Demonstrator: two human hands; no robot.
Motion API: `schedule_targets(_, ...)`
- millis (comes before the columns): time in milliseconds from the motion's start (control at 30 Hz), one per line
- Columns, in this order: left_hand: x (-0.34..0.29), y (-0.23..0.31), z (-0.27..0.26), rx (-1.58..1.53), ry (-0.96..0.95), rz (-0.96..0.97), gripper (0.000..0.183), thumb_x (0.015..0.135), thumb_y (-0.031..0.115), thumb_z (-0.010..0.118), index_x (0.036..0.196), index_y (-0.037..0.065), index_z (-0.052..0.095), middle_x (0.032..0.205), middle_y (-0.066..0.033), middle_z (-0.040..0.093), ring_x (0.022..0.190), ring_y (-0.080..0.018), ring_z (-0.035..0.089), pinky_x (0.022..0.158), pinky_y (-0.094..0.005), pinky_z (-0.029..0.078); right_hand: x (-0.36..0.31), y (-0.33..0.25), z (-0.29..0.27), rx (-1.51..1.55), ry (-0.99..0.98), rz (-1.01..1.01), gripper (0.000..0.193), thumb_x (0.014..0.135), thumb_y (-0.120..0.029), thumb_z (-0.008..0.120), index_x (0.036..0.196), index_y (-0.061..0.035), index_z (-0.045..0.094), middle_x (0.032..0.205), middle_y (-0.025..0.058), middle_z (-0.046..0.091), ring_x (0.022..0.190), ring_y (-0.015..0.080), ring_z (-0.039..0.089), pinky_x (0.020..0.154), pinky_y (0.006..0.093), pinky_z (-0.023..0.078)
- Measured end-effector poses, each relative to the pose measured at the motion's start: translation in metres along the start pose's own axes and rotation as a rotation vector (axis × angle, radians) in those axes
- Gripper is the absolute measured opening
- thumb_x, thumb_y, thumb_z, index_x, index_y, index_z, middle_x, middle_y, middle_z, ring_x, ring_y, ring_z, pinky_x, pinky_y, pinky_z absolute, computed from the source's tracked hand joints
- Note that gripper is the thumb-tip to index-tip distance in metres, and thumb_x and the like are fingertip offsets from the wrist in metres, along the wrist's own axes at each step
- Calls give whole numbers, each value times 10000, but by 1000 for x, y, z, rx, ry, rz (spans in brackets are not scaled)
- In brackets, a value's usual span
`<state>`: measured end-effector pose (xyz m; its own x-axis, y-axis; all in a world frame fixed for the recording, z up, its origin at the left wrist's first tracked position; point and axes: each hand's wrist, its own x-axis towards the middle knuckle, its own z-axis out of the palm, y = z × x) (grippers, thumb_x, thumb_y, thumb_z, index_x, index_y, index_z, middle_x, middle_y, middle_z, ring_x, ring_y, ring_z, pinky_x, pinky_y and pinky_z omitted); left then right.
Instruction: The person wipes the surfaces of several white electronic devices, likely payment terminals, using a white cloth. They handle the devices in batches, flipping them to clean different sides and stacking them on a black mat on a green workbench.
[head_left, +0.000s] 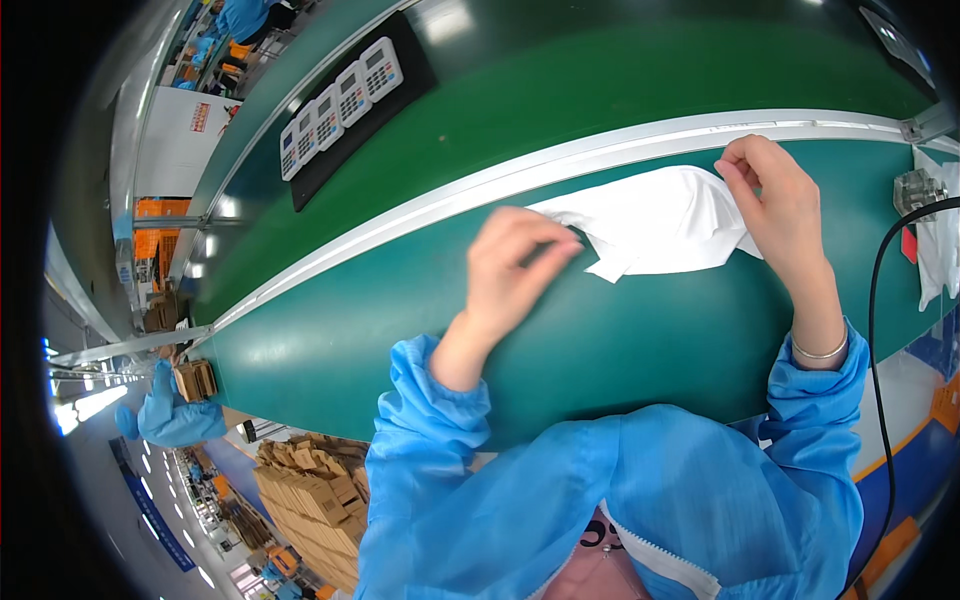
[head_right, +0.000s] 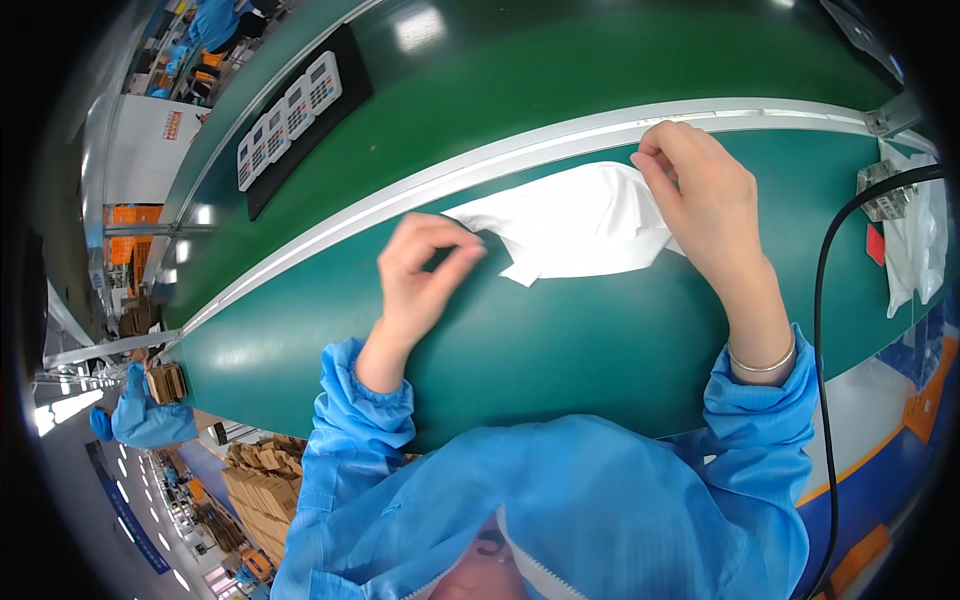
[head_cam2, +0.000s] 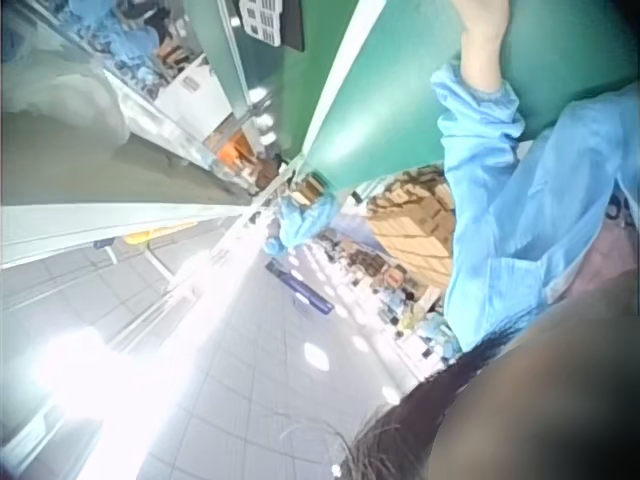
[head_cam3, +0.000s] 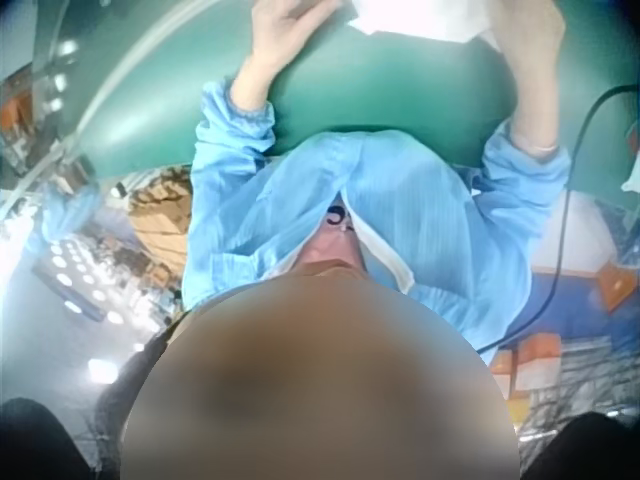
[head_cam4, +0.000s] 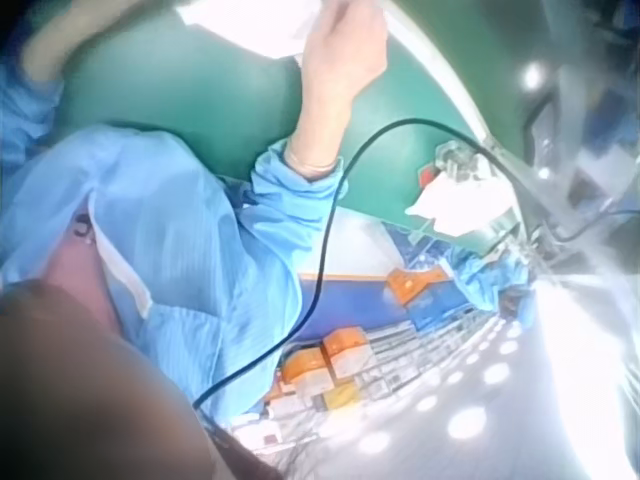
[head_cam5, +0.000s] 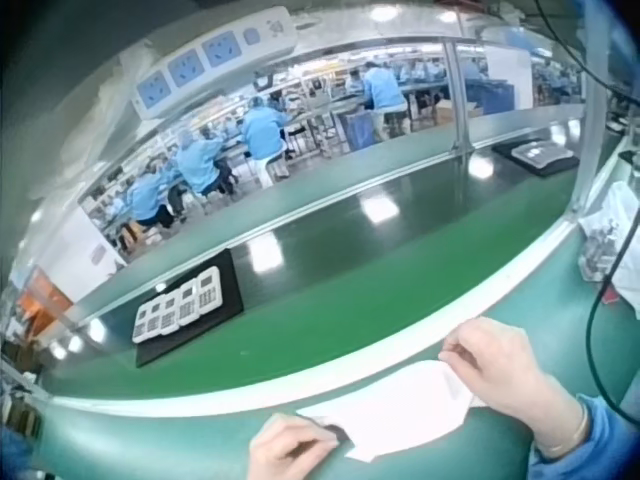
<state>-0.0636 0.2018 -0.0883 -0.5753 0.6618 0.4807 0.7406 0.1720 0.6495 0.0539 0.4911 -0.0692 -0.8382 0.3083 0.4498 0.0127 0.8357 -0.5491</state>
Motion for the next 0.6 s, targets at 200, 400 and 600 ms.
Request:
schedule_targets(200, 35, 19, 44, -101, -270, -20, 161, 786, 76, 830, 924, 63, 750, 1000, -75, 700, 884, -238, 654, 762, -332, 530, 1, -13, -21, 194, -392, -26, 199, 815, -100, 762, 922, -56, 601, 841, 87, 624, 744, 269, 638, 678, 368, 519)
schedule_targets(400, 39, 9, 49, -211, -236, -277, 128, 874, 88, 772, 995, 46, 761, 946, -72, 712, 825, -157, 637, 712, -273, 494, 5, 18, -19, 342, -650, 85, 186, 806, -130, 765, 885, -31, 628, 848, 107, 636, 748, 271, 629, 675, 368, 502)
schedule_targets(600, 32, 5, 52, -412, 26, -519, 191, 988, 165, 696, 964, -17, 749, 763, 0, 682, 680, -74, 612, 618, -232, 483, 5, 23, -21, 336, -612, 133, 246, 826, -182, 766, 1009, -56, 661, 882, 108, 663, 793, 262, 639, 692, 380, 508)
